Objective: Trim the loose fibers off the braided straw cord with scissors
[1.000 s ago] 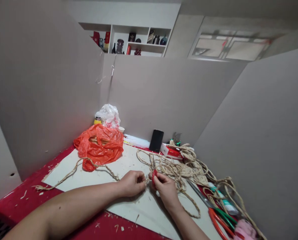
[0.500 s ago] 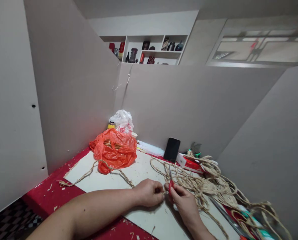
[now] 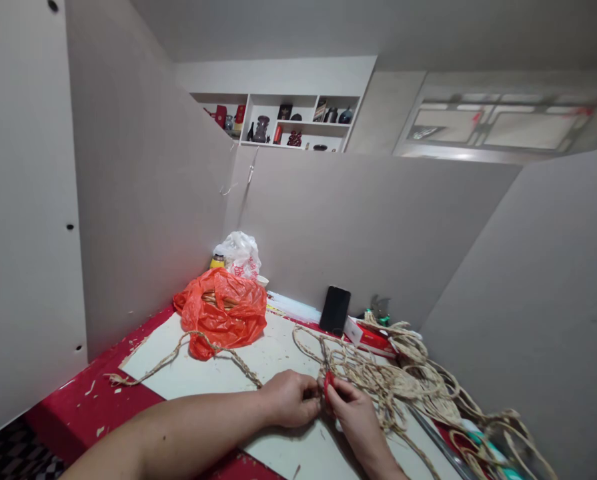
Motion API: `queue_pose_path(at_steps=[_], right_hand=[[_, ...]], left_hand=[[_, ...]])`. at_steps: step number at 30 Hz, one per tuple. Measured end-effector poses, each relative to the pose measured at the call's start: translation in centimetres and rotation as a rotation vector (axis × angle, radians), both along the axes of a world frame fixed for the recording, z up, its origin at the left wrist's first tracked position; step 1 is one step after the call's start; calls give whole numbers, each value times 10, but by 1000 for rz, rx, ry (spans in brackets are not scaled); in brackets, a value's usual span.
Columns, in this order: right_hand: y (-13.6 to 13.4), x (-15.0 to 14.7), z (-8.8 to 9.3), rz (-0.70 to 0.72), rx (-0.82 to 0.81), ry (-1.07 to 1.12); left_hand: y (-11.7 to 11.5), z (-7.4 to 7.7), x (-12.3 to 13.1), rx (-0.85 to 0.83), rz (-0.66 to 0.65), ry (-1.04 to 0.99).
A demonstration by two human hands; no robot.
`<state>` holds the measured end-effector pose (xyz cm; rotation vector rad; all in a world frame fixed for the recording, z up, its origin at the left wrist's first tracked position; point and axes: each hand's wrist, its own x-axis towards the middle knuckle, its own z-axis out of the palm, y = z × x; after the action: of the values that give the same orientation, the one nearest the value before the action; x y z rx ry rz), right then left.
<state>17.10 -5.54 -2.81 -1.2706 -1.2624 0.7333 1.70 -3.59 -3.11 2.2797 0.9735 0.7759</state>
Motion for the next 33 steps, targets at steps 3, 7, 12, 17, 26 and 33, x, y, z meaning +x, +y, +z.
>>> queue_pose_path(at_steps=[3, 7, 12, 17, 26, 33], right_hand=[[2, 0, -3, 16, 16, 9], [5, 1, -6, 25, 30, 10], [4, 1, -5, 44, 39, 5], [5, 2, -6, 25, 36, 24], [14, 3, -13, -59, 76, 58], [15, -2, -18, -82, 125, 68]], left_hand=[[-1, 2, 0, -3, 1, 0], [-1, 2, 0, -28, 3, -12], [0, 0, 1, -92, 5, -67], [2, -2, 1, -167, -2, -179], [9, 0, 0, -344, 60, -379], [3, 2, -6, -442, 63, -347]])
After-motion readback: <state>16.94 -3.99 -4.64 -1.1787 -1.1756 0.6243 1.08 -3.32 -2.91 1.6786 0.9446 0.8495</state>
